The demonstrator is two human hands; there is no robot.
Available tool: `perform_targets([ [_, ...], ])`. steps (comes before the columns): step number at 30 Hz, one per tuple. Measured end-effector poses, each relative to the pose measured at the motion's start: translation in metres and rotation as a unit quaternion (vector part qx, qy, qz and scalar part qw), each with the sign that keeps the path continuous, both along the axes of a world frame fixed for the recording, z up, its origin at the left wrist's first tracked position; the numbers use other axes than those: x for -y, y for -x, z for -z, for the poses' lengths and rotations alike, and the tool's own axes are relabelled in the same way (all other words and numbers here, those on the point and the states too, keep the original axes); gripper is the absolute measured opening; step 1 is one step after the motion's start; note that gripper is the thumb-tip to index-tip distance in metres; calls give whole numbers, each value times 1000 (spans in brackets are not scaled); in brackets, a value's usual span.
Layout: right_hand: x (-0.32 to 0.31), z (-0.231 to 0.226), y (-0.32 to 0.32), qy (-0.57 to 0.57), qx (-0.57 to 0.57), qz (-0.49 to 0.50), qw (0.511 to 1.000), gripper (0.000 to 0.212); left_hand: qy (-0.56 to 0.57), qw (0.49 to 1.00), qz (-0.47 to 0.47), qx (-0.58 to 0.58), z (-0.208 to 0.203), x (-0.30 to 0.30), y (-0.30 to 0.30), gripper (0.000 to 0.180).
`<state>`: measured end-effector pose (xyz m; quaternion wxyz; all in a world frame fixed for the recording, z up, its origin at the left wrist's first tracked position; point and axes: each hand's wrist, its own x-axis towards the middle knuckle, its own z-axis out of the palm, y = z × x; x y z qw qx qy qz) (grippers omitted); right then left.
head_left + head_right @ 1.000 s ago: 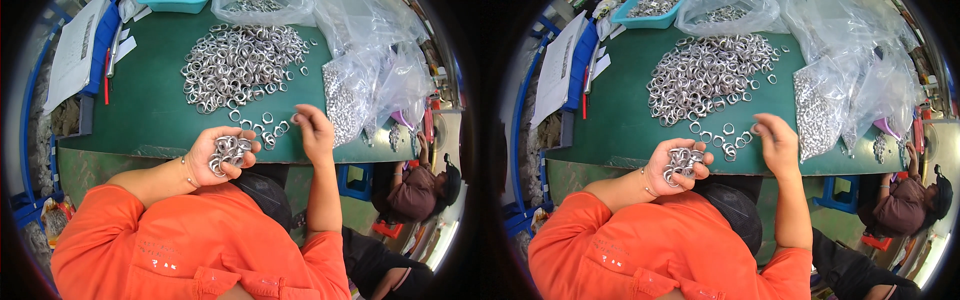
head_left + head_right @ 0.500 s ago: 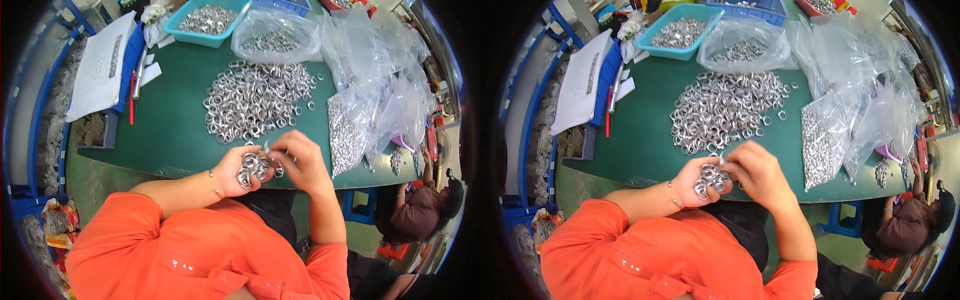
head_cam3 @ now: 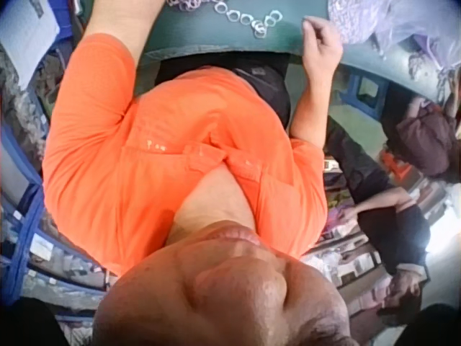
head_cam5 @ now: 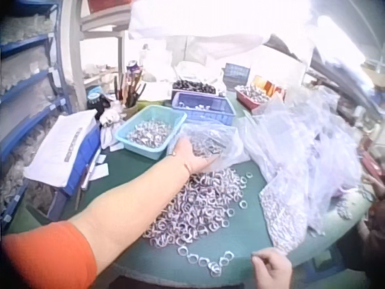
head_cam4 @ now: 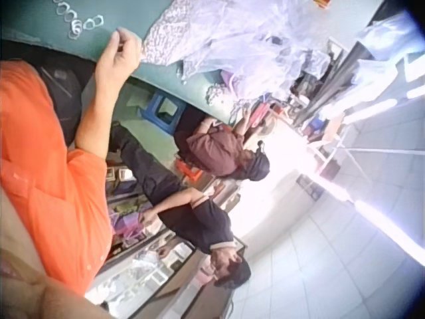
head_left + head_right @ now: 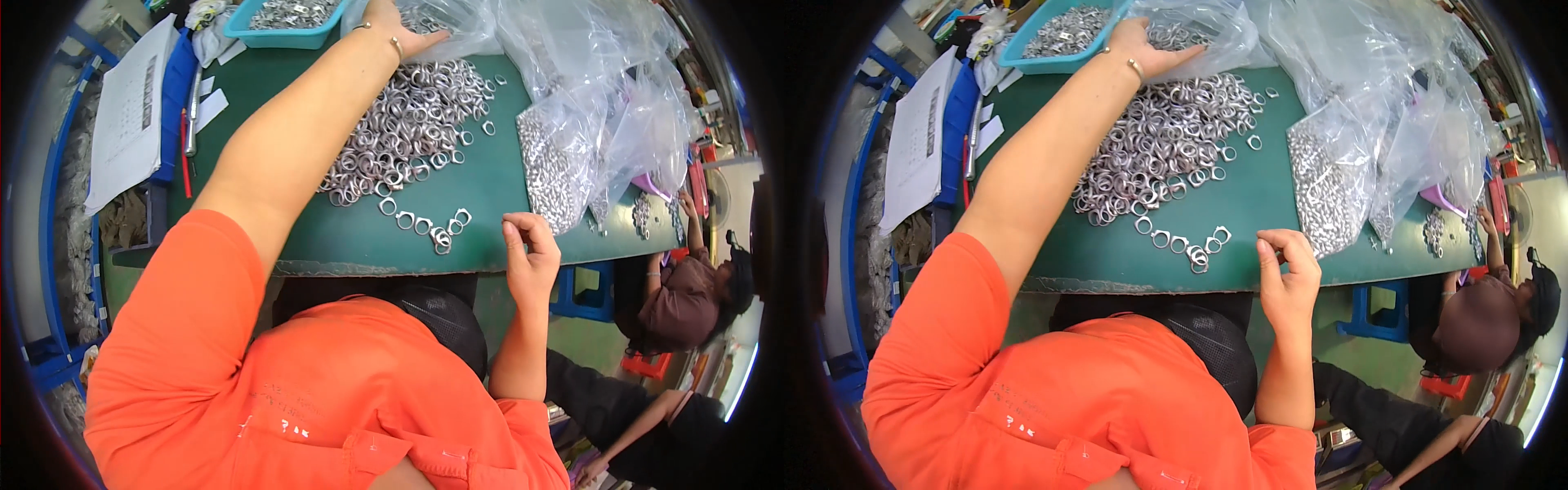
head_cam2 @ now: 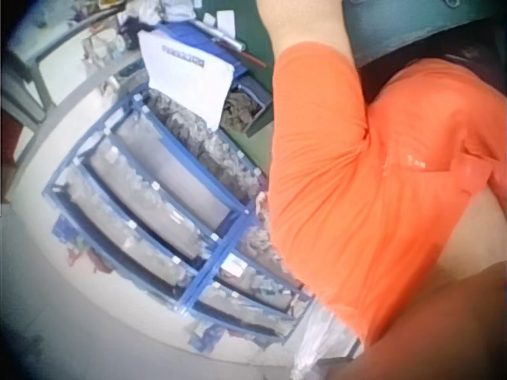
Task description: The person removes metal rings from plastic bags, spreads them on a table, and handles them by hand. They then receive and handle several circular metal components with central holes.
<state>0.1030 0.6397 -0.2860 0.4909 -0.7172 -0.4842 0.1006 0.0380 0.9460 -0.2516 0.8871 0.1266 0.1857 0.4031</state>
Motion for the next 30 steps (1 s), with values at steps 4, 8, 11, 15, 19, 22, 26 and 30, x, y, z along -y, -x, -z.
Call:
perform_targets([
  [4, -6, 10, -1, 58, 38, -22, 997, 11, -162, 974, -5, -162, 9, 32, 5, 33],
  [8, -20, 34, 1, 68, 136, -59, 987, 15, -635, 702, 118, -302, 38, 117, 38, 17],
  [11, -21, 37, -1, 57, 161, -48, 984, 15, -762, 495, 193, -371, 57, 152, 51, 14],
  [15, -17, 40, 0, 52, 25, 85, 995, 15, -772, 467, 203, -381, 65, 160, 49, 11],
  [19, -8, 14, 10, 41, 34, -131, 990, 18, -778, 485, 156, -368, 71, 147, 47, 8],
  [22, -9, 16, 33, 82, 44, -156, 983, 15, -715, 560, 71, -412, 45, 120, 50, 10],
  [26, -3, 26, 27, 73, 83, -122, 986, 12, -609, 639, -85, -462, 16, 42, 58, 13],
  [30, -6, 21, 27, 53, 25, -101, 993, 10, -397, 752, -211, -482, 5, -73, 91, 12],
])
